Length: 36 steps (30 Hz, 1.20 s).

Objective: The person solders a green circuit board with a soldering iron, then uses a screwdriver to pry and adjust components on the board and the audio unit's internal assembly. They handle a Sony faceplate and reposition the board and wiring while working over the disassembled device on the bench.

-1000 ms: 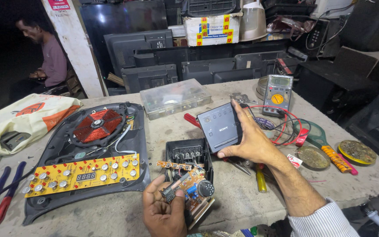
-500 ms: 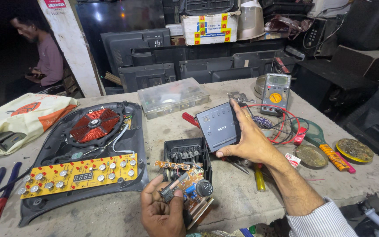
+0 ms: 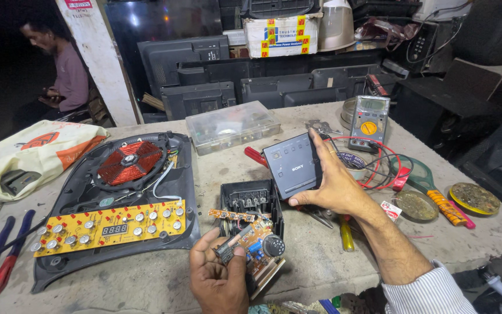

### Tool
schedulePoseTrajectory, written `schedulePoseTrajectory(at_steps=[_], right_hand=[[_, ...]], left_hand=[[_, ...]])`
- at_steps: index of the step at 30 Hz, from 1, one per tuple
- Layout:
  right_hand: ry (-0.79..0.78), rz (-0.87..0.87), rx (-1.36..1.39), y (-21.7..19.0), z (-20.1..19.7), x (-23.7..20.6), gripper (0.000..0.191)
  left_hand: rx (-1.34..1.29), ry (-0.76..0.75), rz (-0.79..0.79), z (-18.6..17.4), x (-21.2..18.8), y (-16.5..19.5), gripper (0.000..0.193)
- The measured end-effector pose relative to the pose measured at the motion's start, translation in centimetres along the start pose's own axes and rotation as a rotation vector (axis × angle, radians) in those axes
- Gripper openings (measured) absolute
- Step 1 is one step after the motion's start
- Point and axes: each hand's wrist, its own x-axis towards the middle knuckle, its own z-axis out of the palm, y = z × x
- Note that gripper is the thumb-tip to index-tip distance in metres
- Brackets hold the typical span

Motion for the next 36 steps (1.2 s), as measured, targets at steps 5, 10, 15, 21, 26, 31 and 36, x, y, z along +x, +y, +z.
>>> schedulePoseTrajectory(at_steps=[5, 10, 15, 21, 26, 31, 36], right_hand=[[0.021, -0.054, -0.012, 0.6, 0.2, -0.4, 0.148], [0.022, -0.117, -0.017, 2.1, 1.4, -0.7, 0.149], [0.018, -0.143, -0.053, 3.1, 1.3, -0.8, 0.15], [-0.006, -0.15, 0.017, 3.3, 1.0, -0.9, 0.152], [0.001, -0.157, -0.019, 3.6, 0.8, -1.0, 0.153], [0.009, -0.177, -0.026, 3.9, 0.8, -1.0, 0.151], [0.016, -0.177, -0.026, 4.0, 0.8, -1.0, 0.151]], left_hand=[[0.073, 0.006, -0.024, 0.0, -0.2, 0.8, 0.048], [-0.017, -0.034, -0.007, -0.1, -0.4, 1.5, 0.05], [0.038, -0.048, 0.065, 0.1, -0.5, 1.9, 0.054], [0.047, -0.035, 0.097, 0.7, -0.8, 2.0, 0.056], [0.075, -0.044, 0.101, 0.9, -0.9, 2.1, 0.055], [0.084, -0.037, 0.093, 1.0, -1.0, 2.1, 0.053], [0.076, -0.045, 0.094, 1.1, -0.9, 2.2, 0.051]])
